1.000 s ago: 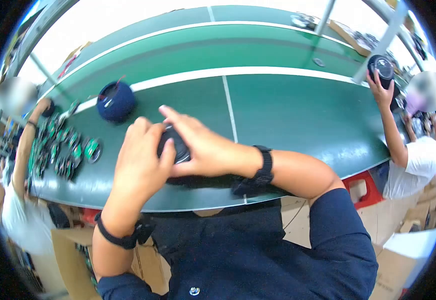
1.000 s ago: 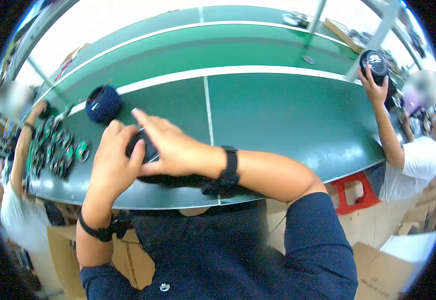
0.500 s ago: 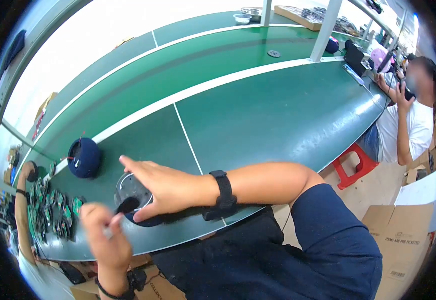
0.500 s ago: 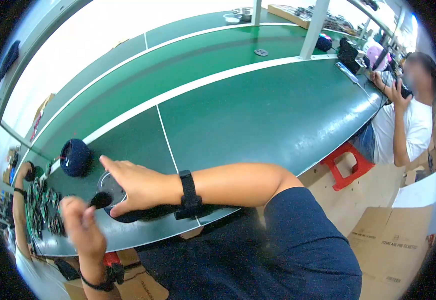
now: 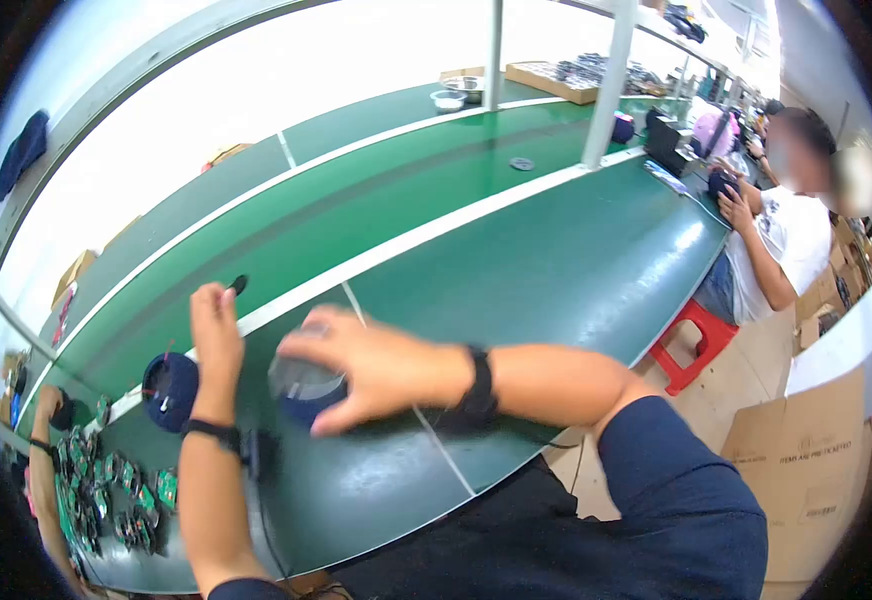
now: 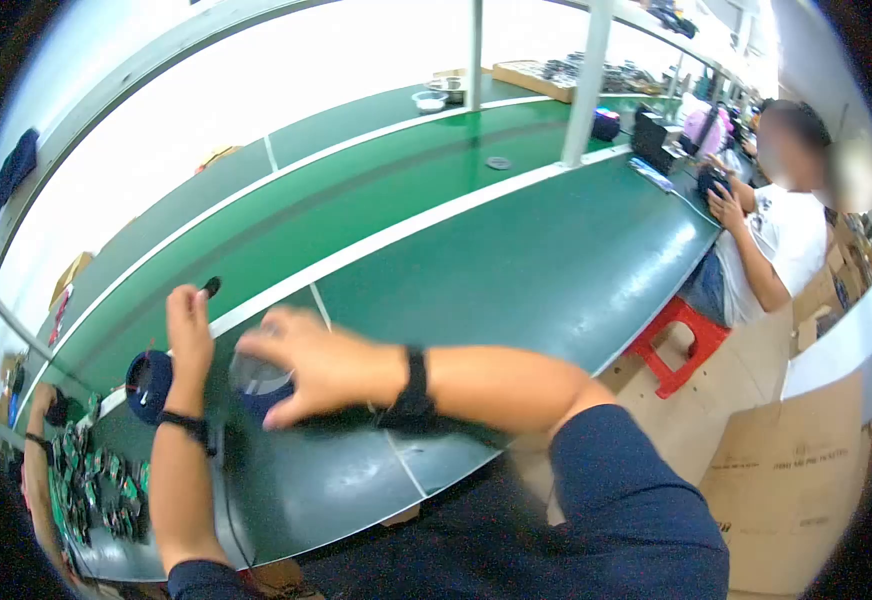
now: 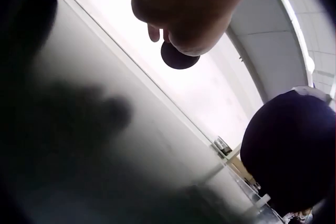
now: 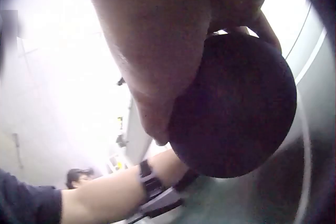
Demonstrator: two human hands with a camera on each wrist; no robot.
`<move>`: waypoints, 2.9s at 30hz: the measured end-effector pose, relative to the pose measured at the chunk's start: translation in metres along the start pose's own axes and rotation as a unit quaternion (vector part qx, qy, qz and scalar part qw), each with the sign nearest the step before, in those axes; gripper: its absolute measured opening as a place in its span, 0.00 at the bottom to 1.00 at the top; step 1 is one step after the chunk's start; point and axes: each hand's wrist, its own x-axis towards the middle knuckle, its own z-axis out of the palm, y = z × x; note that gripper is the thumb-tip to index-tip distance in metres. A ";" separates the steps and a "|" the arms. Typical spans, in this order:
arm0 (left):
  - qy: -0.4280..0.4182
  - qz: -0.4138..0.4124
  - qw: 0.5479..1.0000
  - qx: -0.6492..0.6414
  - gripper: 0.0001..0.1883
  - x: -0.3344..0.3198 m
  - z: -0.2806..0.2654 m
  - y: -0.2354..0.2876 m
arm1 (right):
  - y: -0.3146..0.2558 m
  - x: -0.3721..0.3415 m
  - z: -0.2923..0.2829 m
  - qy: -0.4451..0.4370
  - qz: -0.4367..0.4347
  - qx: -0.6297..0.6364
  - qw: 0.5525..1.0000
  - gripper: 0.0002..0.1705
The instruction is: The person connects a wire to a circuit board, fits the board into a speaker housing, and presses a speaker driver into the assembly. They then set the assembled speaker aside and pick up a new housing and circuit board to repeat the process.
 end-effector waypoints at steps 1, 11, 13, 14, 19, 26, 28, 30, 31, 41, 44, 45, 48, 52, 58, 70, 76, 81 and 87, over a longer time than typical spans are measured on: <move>0.030 0.033 0.999 0.013 0.07 0.002 0.016 -0.006 | 0.021 0.009 -0.017 0.007 -0.011 -0.030 0.999 0.52; 0.005 -0.102 0.994 0.038 0.09 -0.005 0.069 -0.023 | 0.212 0.079 -0.071 0.152 0.148 -0.084 0.974 0.68; -0.006 -0.117 0.992 0.047 0.12 -0.002 0.067 -0.022 | 0.229 0.090 -0.074 0.143 0.178 -0.047 0.972 0.71; -0.023 -0.113 0.990 0.082 0.11 -0.002 0.066 -0.020 | 0.238 0.094 -0.076 0.143 0.175 -0.017 0.974 0.72; -0.028 -0.140 0.985 0.096 0.08 -0.002 0.070 -0.022 | 0.248 0.091 -0.082 0.160 0.164 -0.056 0.972 0.75; 0.005 -0.153 0.986 0.063 0.10 0.002 0.072 -0.019 | 0.167 0.054 -0.038 0.244 0.085 0.141 0.956 0.15; 0.018 -0.124 0.990 0.070 0.13 -0.002 0.070 -0.012 | 0.102 0.034 -0.014 0.015 0.151 0.264 0.953 0.19; 0.011 -0.089 0.995 0.040 0.22 -0.010 0.073 -0.012 | 0.053 0.012 0.012 -0.163 0.148 0.340 0.914 0.15; -0.039 -0.093 0.994 0.029 0.28 -0.016 0.072 -0.013 | 0.034 0.003 0.021 -0.237 0.101 0.346 0.902 0.13; 0.054 0.018 0.973 0.225 0.25 -0.095 -0.080 0.061 | 0.045 -0.013 0.052 -0.304 0.128 0.511 0.793 0.11; 0.072 -0.086 0.931 0.347 0.27 -0.094 -0.121 0.039 | 0.041 -0.012 0.052 -0.306 0.111 0.502 0.801 0.14; 0.047 -0.123 0.919 0.371 0.26 -0.097 -0.123 0.026 | 0.041 -0.012 0.052 -0.306 0.101 0.500 0.803 0.15; 0.024 -0.112 0.945 0.305 0.21 -0.097 -0.129 0.019 | 0.049 -0.011 0.055 -0.319 0.086 0.521 0.787 0.17; 0.026 -0.086 0.956 0.281 0.17 -0.095 -0.114 0.070 | 0.035 -0.011 0.051 -0.252 0.148 0.529 0.797 0.10; -0.002 -0.026 0.991 0.135 0.16 -0.128 -0.087 0.172 | 0.009 -0.019 0.049 -0.108 0.108 0.315 0.937 0.42; 0.001 -0.386 0.866 -0.317 0.22 -0.204 -0.154 0.132 | -0.006 -0.025 0.039 -0.091 -0.012 0.138 0.986 0.44; 0.012 -0.357 0.856 -0.372 0.23 -0.213 -0.139 0.123 | -0.010 -0.026 0.034 -0.045 -0.052 0.092 0.993 0.40; 0.095 -0.403 0.843 -0.342 0.17 -0.221 -0.154 0.118 | -0.012 -0.023 0.031 -0.054 -0.039 0.143 0.988 0.43; 0.055 -0.351 0.926 0.130 0.10 -0.250 -0.206 0.090 | -0.009 -0.028 0.033 -0.034 -0.111 -0.015 0.993 0.47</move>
